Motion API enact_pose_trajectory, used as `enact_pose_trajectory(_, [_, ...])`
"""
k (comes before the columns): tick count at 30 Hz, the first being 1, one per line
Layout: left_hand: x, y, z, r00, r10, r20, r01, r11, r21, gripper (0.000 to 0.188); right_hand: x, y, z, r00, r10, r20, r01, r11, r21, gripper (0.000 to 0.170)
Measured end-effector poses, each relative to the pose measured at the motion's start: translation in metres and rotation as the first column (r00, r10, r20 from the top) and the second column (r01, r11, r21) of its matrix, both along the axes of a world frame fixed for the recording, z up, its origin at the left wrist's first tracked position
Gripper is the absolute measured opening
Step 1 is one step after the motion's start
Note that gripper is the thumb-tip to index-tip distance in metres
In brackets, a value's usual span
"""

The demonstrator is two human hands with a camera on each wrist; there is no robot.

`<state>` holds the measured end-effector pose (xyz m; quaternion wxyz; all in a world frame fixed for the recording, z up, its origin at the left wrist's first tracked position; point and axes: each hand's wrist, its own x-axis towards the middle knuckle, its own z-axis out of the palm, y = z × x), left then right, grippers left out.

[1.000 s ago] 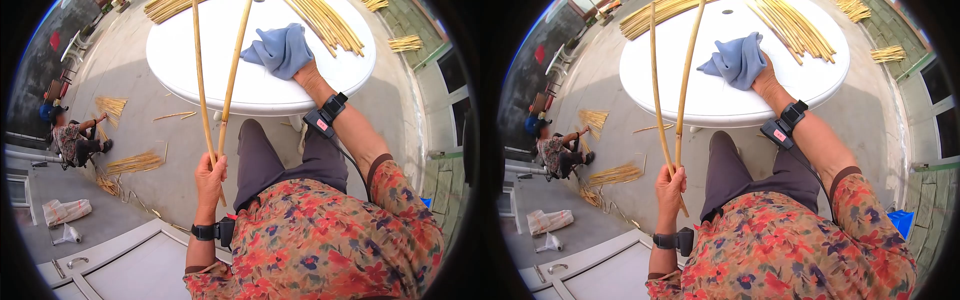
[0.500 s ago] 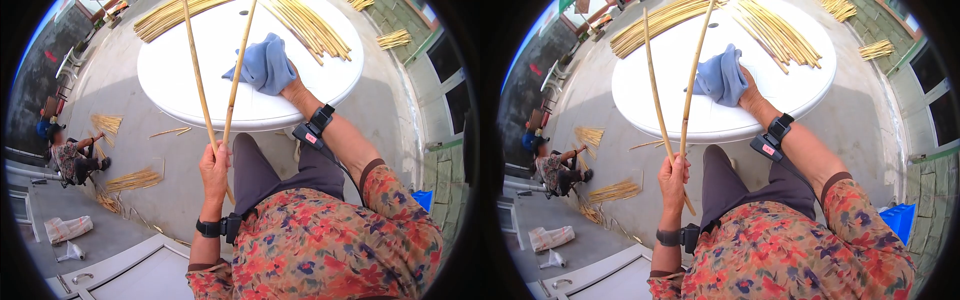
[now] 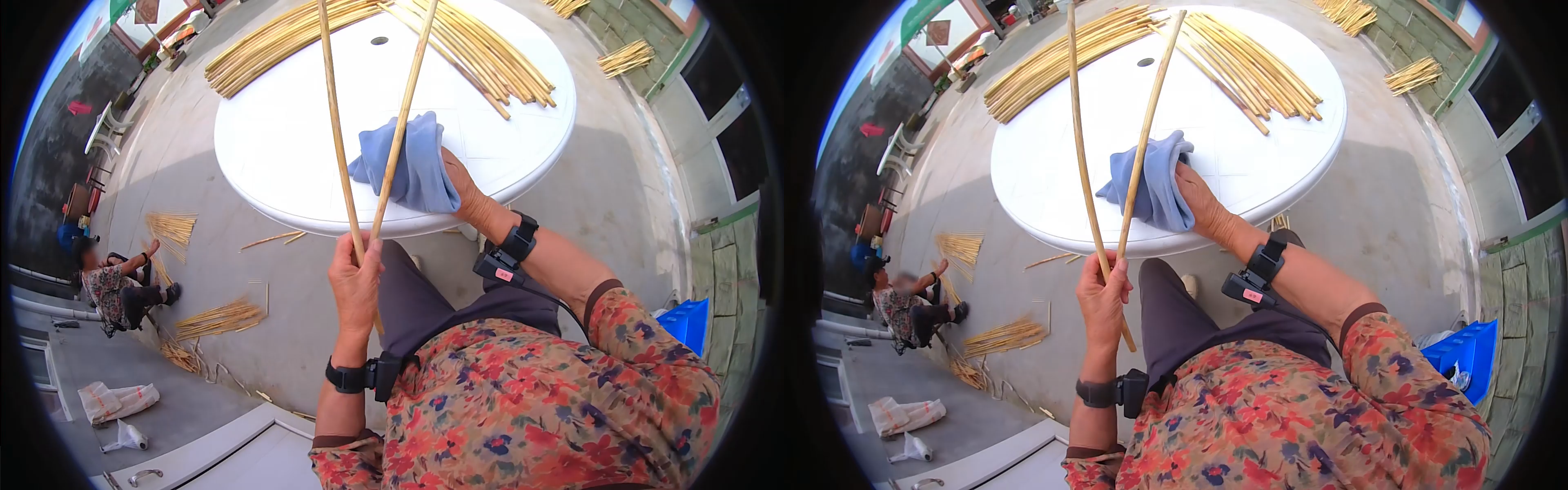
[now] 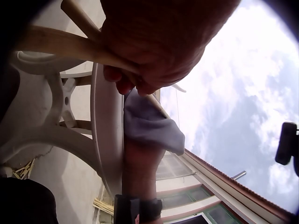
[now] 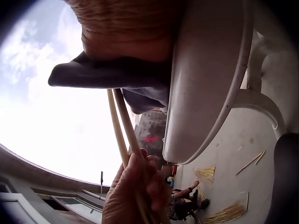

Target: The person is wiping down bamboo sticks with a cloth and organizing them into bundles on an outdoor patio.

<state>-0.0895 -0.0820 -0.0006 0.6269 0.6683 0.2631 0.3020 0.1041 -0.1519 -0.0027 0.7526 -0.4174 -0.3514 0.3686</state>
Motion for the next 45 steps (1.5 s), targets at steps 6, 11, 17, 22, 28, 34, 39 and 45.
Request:
enact_pose_trajectory(6, [0.027, -0.002, 0.004, 1.0, 0.012, -0.004, -0.012, 0.992, 0.129, 0.008, -0.008, -0.003, 0.006, 0.892, -0.172, 0.418, 0.184, 0.983, 0.013, 0.036])
enact_pose_trajectory(11, [0.044, -0.005, -0.005, 0.992, -0.026, -0.12, 0.062, 0.951, 0.304, 0.011, -0.006, 0.013, 0.008, 0.975, -0.097, -0.198, 0.108, 0.993, 0.049, 0.031])
enact_pose_trajectory(17, [0.038, -0.012, 0.002, 0.985, -0.06, -0.165, 0.128, 0.889, 0.44, 0.01, -0.001, 0.015, 0.01, 0.968, -0.216, -0.13, 0.223, 0.974, 0.046, 0.027])
enact_pose_trajectory(22, [-0.024, -0.011, -0.031, 0.946, -0.125, -0.298, 0.223, 0.92, 0.322, 0.008, -0.001, 0.014, 0.015, 0.933, -0.281, -0.223, 0.289, 0.957, 0.003, 0.024])
enact_pose_trajectory(28, [-0.104, -0.021, -0.067, 0.915, -0.063, -0.398, 0.217, 0.909, 0.356, 0.008, 0.01, 0.018, 0.017, 0.926, -0.223, -0.306, 0.234, 0.972, -0.001, 0.022])
enact_pose_trajectory(34, [-0.14, -0.038, -0.081, 0.907, -0.002, -0.421, 0.161, 0.925, 0.343, 0.009, 0.02, 0.03, 0.008, 0.897, -0.272, -0.349, 0.268, 0.962, -0.059, 0.027])
enact_pose_trajectory(39, [-0.168, -0.041, -0.086, 0.891, -0.007, -0.454, 0.142, 0.954, 0.265, 0.01, 0.049, 0.035, 0.01, 0.764, -0.393, -0.512, 0.422, 0.904, -0.063, 0.024])
enact_pose_trajectory(45, [-0.157, -0.033, -0.081, 0.928, -0.089, -0.363, 0.099, 0.995, 0.01, 0.015, 0.059, 0.028, 0.006, 0.771, -0.287, -0.569, 0.379, 0.924, 0.046, 0.022])
